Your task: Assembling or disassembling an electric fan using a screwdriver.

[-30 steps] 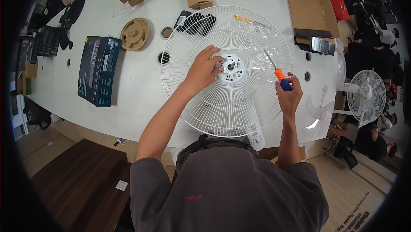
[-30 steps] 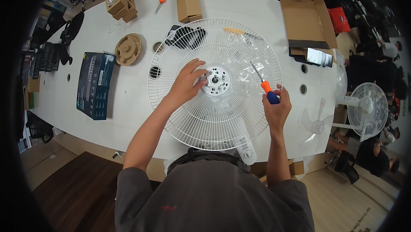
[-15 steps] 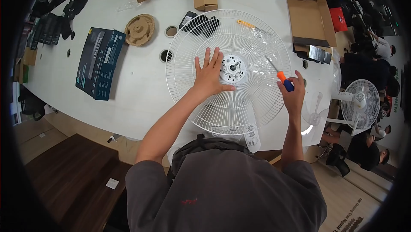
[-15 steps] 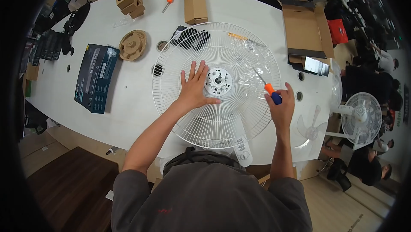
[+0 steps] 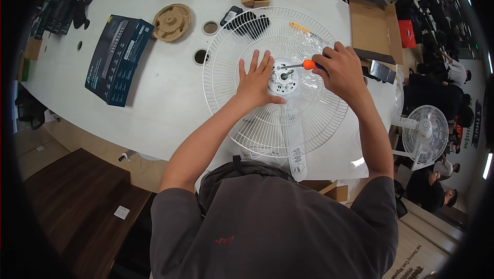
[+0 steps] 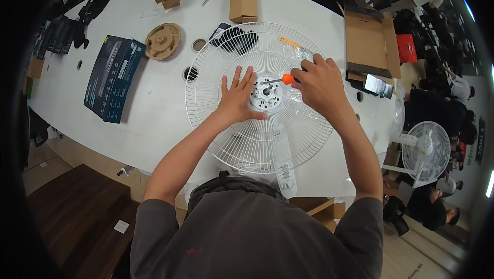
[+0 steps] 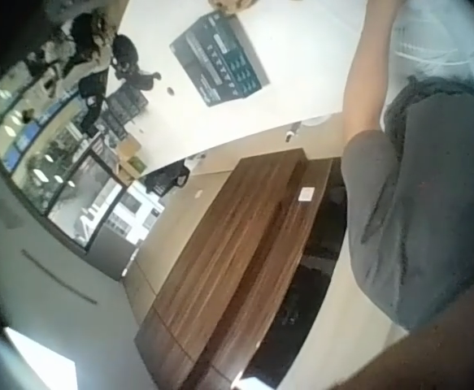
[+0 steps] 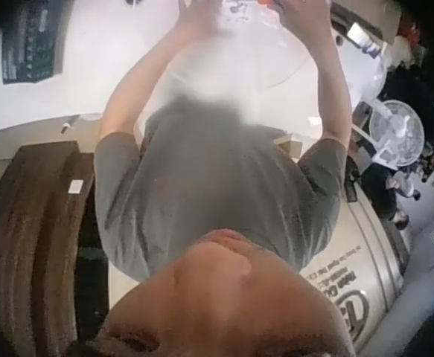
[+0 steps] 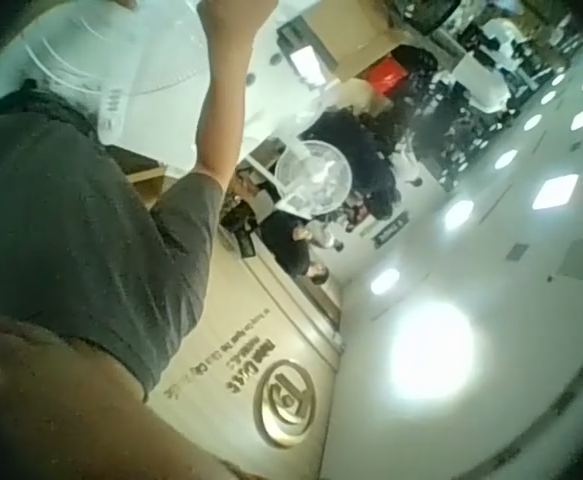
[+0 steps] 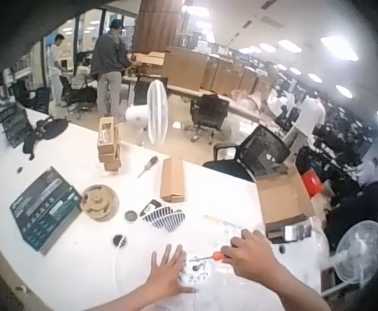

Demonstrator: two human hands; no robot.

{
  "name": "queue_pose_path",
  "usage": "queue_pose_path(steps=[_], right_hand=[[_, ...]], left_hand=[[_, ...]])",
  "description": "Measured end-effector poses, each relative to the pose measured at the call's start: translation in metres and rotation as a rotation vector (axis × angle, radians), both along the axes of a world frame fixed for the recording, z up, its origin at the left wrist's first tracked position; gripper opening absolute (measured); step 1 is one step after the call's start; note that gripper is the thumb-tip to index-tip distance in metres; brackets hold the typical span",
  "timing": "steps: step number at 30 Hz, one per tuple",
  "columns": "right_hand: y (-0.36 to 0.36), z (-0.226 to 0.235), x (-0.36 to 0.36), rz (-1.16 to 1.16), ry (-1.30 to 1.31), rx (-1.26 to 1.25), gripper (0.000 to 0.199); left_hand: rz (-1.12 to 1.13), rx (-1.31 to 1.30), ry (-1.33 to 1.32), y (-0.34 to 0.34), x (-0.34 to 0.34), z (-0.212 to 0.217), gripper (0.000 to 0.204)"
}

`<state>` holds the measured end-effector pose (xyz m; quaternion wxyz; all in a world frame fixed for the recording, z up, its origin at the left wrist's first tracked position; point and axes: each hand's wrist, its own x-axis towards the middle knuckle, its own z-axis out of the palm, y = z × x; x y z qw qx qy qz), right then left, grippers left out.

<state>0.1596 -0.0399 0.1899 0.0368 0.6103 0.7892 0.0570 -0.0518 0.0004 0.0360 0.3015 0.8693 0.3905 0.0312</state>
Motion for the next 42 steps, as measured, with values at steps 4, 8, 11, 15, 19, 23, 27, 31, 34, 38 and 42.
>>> queue_pose_path(steps=[4,8,11,15,19,23,27,31,34,38,42], right_hand=[[0.011,0.001,-0.011,0.049,-0.067,-0.061,0.019],[0.015,0.0,-0.015,0.086,-0.095,-0.062,0.017],[0.017,-0.001,-0.017,0.106,-0.097,-0.053,0.016],[0.018,-0.003,-0.018,0.114,-0.104,-0.05,0.015],[0.019,-0.003,-0.02,0.127,-0.116,-0.043,0.015],[0.02,-0.004,-0.021,0.127,-0.123,-0.043,0.013],[0.02,-0.003,-0.022,0.12,-0.134,-0.05,0.012],[0.023,-0.004,-0.022,0.133,-0.145,-0.062,0.01],[0.027,-0.003,-0.025,0.169,-0.194,-0.073,0.008],[0.03,0.001,-0.036,0.258,-0.253,-0.04,0.006],[0.031,0.003,-0.045,0.303,-0.32,-0.037,0.005]], left_hand=[[0.004,-0.014,-0.034,-0.001,-0.002,-0.002,0.138],[0.009,-0.002,-0.042,-0.001,-0.001,-0.004,0.138],[0.003,-0.005,-0.025,-0.001,-0.001,-0.002,0.138],[0.007,0.011,-0.052,-0.002,-0.001,-0.007,0.138],[0.004,0.019,-0.049,-0.003,-0.001,-0.006,0.138],[0.0,0.015,-0.043,-0.003,-0.001,-0.006,0.138],[0.0,0.012,-0.043,-0.002,-0.001,-0.006,0.138],[0.004,0.013,-0.049,-0.003,-0.001,-0.006,0.137],[0.002,0.013,-0.038,-0.002,0.0,-0.004,0.136],[0.001,0.012,-0.039,-0.002,0.0,-0.004,0.136],[0.001,0.003,-0.045,-0.002,-0.001,-0.004,0.136]])
